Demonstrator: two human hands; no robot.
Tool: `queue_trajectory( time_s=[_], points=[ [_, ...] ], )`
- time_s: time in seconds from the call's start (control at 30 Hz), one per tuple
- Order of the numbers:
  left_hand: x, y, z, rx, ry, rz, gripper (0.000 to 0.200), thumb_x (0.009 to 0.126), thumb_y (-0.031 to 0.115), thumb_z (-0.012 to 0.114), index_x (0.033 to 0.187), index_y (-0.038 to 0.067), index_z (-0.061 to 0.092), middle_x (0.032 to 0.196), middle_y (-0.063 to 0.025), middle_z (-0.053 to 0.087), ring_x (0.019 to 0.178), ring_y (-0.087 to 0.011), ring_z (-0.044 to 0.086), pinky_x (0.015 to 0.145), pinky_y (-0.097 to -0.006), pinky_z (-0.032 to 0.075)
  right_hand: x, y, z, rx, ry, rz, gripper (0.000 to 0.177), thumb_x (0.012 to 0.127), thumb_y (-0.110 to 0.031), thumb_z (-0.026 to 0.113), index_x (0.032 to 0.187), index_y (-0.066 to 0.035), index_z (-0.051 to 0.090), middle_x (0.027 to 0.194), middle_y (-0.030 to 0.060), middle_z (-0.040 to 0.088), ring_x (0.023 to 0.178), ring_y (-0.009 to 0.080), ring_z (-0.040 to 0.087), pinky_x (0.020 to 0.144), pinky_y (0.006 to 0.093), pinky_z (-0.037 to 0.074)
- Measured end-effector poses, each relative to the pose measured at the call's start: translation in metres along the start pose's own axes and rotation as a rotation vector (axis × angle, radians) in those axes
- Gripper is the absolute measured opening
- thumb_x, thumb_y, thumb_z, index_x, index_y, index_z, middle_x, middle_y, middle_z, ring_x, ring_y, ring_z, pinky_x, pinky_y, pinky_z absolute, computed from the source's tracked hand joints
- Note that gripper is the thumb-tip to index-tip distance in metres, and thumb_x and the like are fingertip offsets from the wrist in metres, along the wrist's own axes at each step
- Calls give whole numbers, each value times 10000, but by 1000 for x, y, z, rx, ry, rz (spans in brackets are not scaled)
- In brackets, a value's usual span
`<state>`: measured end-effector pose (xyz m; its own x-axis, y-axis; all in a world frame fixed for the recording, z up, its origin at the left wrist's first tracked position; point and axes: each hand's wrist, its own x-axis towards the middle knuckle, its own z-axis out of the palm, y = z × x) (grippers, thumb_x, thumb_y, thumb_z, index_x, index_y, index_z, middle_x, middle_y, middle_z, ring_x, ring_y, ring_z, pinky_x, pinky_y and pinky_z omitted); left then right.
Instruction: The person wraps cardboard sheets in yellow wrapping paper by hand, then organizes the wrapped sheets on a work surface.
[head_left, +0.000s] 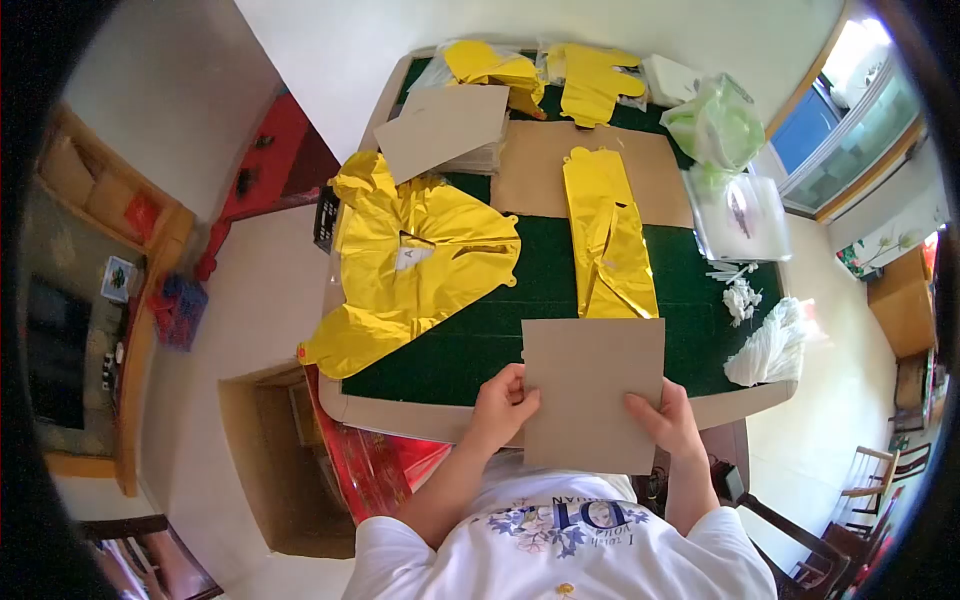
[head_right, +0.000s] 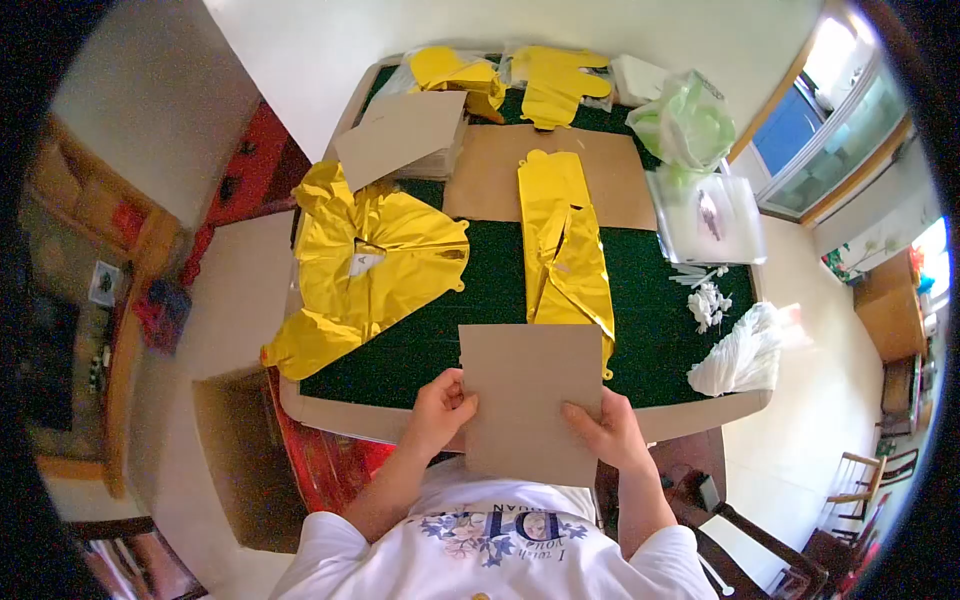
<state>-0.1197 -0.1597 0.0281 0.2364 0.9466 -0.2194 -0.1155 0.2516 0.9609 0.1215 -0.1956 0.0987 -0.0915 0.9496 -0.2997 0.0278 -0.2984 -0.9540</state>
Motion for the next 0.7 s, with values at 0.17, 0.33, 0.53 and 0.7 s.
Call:
queue_trajectory(
  time_s=[0.17, 0.33, 0.53, 0.7],
  points=[
    [-7, 14, 4, 177, 104, -27, 281, 863, -56, 543, 1136, 7, 536, 990, -37, 644, 892, -96, 617, 787, -248, 500, -6, -9, 10, -473, -79, -164, 232, 916, -119, 599, 1085, 40, 586, 896, 11, 666, 767, 99, 600, 670, 271, 495],
    [-5, -6, -10, -281, -47, -235, 231, 881, -6, 570, 1109, 19, 595, 1005, -51, 663, 905, -121, 642, 801, -274, 516, 1, -7, 3, -66, -15, -31, 249, 902, -121, 621, 1092, 36, 590, 938, 27, 669, 815, 88, 602, 715, 267, 500],
    [-7, -16, -22, -849, -275, -341, 201, 907, 91, 595, 1098, 36, 626, 1031, -71, 676, 906, -163, 659, 806, -312, 536, 7, -1, -13, 83, -11, 1, 258, 882, -90, 636, 1109, 28, 599, 971, 33, 662, 847, 86, 599, 747, 253, 495],
    [-8, -7, -14, -1086, -334, -402, 254, 918, 178, 597, 1137, 48, 603, 1037, -68, 674, 904, -170, 660, 803, -334, 540, 10, 3, -17, 149, -1, 13, 259, 870, -80, 639, 1101, 32, 600, 972, 47, 668, 843, 100, 617, 743, 265, 508]
  ],
)
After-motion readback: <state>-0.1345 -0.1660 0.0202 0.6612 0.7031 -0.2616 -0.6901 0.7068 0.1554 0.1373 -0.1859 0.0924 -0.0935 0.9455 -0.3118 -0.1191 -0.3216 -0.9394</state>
